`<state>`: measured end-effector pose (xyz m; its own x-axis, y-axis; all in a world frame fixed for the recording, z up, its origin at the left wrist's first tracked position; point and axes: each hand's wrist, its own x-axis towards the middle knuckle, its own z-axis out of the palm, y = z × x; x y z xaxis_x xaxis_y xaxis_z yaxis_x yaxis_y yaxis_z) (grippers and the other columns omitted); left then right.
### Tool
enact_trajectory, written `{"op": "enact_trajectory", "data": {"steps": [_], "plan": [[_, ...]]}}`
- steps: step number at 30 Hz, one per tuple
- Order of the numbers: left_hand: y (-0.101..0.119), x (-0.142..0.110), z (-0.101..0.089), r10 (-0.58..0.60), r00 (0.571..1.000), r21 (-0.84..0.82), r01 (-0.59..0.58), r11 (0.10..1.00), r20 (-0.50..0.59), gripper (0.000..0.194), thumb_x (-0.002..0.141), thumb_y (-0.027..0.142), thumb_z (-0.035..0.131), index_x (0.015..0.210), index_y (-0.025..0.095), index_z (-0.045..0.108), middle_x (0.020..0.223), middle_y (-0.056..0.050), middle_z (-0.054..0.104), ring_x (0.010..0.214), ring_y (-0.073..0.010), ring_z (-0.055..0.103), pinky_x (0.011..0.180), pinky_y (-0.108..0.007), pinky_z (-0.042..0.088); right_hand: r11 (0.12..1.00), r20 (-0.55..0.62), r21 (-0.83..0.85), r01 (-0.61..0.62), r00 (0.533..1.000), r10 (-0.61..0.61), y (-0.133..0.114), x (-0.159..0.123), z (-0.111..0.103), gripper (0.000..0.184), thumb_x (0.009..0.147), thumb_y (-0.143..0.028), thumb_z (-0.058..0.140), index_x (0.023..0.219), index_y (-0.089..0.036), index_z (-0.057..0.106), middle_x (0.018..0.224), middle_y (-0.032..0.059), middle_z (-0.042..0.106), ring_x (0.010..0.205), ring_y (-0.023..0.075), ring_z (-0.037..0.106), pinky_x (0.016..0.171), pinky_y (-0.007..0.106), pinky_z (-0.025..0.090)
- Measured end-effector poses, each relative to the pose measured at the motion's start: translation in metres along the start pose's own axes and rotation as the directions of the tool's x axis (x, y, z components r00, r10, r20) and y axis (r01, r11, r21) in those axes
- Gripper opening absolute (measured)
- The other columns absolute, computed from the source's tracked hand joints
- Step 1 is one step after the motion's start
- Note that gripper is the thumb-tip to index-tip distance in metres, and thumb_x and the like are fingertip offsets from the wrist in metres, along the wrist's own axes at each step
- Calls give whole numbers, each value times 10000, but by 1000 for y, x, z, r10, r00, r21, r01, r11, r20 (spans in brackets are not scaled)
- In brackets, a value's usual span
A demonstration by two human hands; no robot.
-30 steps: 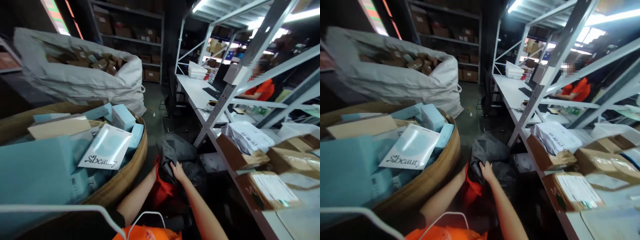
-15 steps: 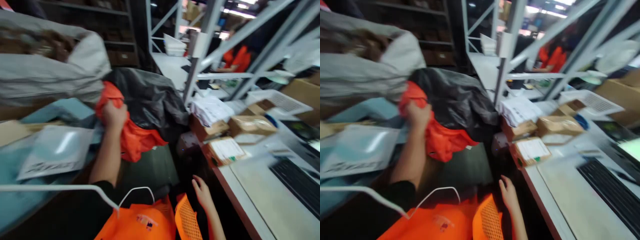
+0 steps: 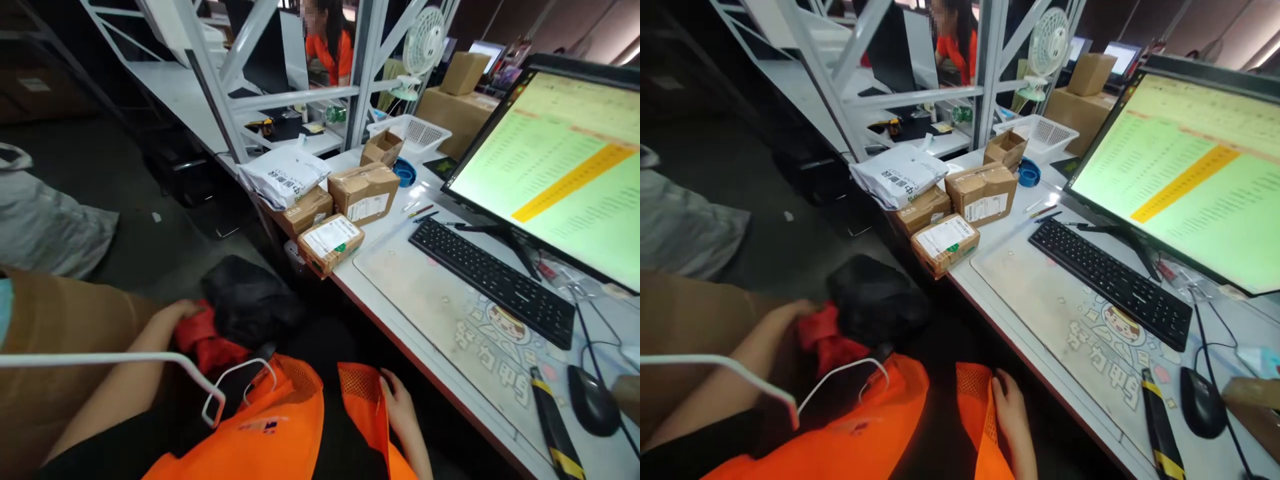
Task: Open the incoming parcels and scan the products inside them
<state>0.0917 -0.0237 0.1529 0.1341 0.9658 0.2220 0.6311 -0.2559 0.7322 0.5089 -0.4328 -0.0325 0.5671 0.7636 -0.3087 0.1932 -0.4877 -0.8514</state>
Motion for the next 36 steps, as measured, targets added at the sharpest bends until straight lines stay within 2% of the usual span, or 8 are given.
{"op": "enact_trajectory", "data": {"steps": [4, 8, 11, 19, 22, 28, 31, 36], "plan": [[40, 4, 37, -16, 999, 142, 9, 990, 47, 355, 869, 445, 773, 1067, 151, 754, 1096, -106, 752, 1101, -308, 702, 1113, -498, 496, 999, -19, -35, 27, 999, -28, -15, -10, -15, 719, 887, -698, 482, 1274, -154, 750, 1377, 166, 697, 1353, 354, 624, 1197, 498, 471], [119, -10, 88, 401, 913, 58, -406, 912, 76, 883, 822, 668, 743, 1544, 213, 517, 1624, -159, 436, 1521, -358, 416, 1284, -511, 322, 993, 63, -67, 98, 994, -94, -39, -11, -17, 676, 929, -653, 481, 1300, -149, 735, 1405, 167, 678, 1365, 347, 611, 1197, 497, 469], [167, -19, 126, 431, 893, 33, -438, 898, 130, 1249, 617, 700, 914, 1633, 226, 363, 1751, -196, 86, 1609, -443, 206, 1300, -580, 268, 983, 90, -92, 162, 984, -154, -58, -16, -10, 624, 960, -613, 489, 1319, -163, 728, 1408, 160, 676, 1357, 338, 618, 1187, 487, 480], [166, -30, 160, 392, 920, 17, -392, 920, 17, 1038, 680, 437, 938, 1559, 236, 424, 1557, -200, 357, 1491, -416, 424, 1264, -542, 360, 989, -56, 35, 147, 988, -145, -62, -63, -51, 504, 965, -602, 567, 1233, -223, 763, 1339, 129, 719, 1311, 329, 644, 1171, 490, 487], [171, -48, 166, 605, 793, -9, -607, 795, -69, 977, 676, 424, 928, 1507, 237, 450, 1538, -191, 361, 1456, -420, 454, 1229, -552, 401, 974, -312, 169, 154, 945, -96, -70, -80, -67, 495, 970, -637, 582, 1178, -225, 759, 1290, 145, 731, 1301, 342, 641, 1185, 532, 457], [222, -121, 194, 928, 341, -278, -915, 292, -147, 1130, 725, 391, 926, 1637, 345, 261, 1597, -202, 301, 1494, -408, 404, 1162, -590, 458, 666, -479, 554, 499, 846, -235, -153, -37, -21, 1157, 832, -785, 706, 1696, -288, 117, 1703, 154, 344, 1521, 337, 442, 1237, 573, 390], [239, -134, 206, 965, 257, -530, -825, 195, -45, 1219, 734, 518, 919, 1675, 400, 153, 1596, -191, 333, 1511, -413, 390, 1189, -646, 408, 551, -607, 631, 547, 790, -88, -178, -9, -21, 1044, 843, -757, 706, 1636, -243, 263, 1575, 159, 523, 1429, 328, 543, 1234, 570, 398], [267, -112, 224, 740, 334, -758, -102, 644, 583, 1271, 733, 635, 874, 1702, 294, 125, 1656, -221, 365, 1511, -435, 424, 1219, -634, 384, 717, -559, 418, 557, 780, -281, -180, -14, -64, 985, 816, -726, 763, 1579, -232, 386, 1513, 154, 587, 1395, 344, 570, 1232, 561, 404]]}}
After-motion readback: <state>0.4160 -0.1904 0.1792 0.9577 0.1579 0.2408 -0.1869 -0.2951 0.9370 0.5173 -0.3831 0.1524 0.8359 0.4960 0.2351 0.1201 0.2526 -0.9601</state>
